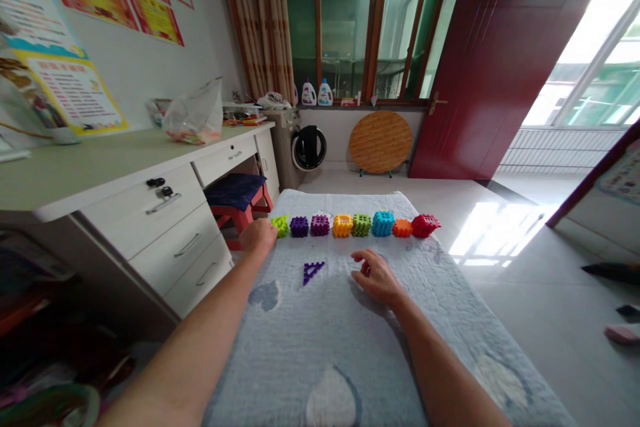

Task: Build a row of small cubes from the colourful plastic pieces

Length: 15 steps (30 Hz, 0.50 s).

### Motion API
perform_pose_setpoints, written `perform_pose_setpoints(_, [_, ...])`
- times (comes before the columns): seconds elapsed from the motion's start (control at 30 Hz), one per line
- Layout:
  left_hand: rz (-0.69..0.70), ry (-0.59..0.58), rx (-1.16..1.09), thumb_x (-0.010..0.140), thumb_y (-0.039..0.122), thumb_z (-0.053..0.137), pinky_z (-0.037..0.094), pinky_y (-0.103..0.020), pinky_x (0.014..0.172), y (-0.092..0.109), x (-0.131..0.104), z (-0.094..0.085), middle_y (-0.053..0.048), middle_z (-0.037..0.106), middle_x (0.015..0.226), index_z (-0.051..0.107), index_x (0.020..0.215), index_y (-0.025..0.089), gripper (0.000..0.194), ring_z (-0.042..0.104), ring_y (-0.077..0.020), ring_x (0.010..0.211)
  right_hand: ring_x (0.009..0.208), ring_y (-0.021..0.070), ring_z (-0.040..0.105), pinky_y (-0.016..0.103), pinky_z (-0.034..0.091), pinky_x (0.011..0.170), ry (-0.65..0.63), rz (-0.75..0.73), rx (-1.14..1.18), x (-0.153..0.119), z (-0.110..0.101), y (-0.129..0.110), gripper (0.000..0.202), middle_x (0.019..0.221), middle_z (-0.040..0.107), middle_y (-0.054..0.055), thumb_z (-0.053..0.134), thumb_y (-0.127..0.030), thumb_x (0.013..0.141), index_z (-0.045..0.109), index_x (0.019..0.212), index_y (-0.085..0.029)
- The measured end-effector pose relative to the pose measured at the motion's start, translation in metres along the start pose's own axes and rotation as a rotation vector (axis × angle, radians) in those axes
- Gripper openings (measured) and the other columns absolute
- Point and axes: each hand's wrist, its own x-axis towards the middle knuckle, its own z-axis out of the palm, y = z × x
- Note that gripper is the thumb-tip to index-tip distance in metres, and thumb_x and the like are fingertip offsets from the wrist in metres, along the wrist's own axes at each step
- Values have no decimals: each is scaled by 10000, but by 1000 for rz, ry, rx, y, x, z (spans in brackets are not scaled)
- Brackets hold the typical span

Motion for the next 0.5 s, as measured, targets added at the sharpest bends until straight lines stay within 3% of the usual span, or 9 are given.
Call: perform_pose_setpoints(0.5, [30,21,8,805,388,445,492,-356,671,0,0,0,-152,702,951,713,911,172,361,647,-304,910,686,126,513,280,426,701,2,-24,-31,-1,0,1,288,830,570,17,547,-195,692,605,974,-185])
